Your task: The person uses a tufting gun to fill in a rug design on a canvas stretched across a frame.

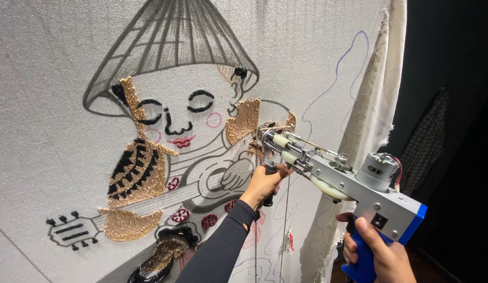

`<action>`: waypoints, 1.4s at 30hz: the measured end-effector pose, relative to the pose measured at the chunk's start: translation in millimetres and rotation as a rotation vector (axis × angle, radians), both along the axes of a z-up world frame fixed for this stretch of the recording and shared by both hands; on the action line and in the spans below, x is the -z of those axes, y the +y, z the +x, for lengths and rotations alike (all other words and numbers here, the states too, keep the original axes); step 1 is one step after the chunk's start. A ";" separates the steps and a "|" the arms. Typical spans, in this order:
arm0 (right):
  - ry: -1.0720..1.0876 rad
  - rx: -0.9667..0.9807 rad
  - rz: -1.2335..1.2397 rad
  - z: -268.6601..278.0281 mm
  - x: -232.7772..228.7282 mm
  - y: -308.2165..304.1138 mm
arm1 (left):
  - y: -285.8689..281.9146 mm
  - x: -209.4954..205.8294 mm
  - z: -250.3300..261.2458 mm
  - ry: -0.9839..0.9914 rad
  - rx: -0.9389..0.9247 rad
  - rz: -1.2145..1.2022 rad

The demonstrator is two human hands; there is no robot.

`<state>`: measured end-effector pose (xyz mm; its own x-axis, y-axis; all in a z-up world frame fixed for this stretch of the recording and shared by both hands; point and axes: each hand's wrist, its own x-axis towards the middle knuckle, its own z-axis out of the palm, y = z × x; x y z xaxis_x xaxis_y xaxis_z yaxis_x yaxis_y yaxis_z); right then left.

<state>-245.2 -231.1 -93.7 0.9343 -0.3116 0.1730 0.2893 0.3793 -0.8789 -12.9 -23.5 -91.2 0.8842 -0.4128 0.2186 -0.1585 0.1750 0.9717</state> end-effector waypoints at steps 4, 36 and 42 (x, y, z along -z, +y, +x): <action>0.175 0.090 -0.133 -3.9 -32.6 31.3 | -3.4 14.5 27.1 -0.013 -0.074 -0.043; 0.236 0.165 -0.091 23.5 -49.4 56.8 | 8.9 -29.8 45.3 -0.205 -0.221 0.029; 0.211 0.158 -0.100 26.5 -47.5 55.1 | 7.1 -9.4 76.1 -0.141 -0.135 -0.051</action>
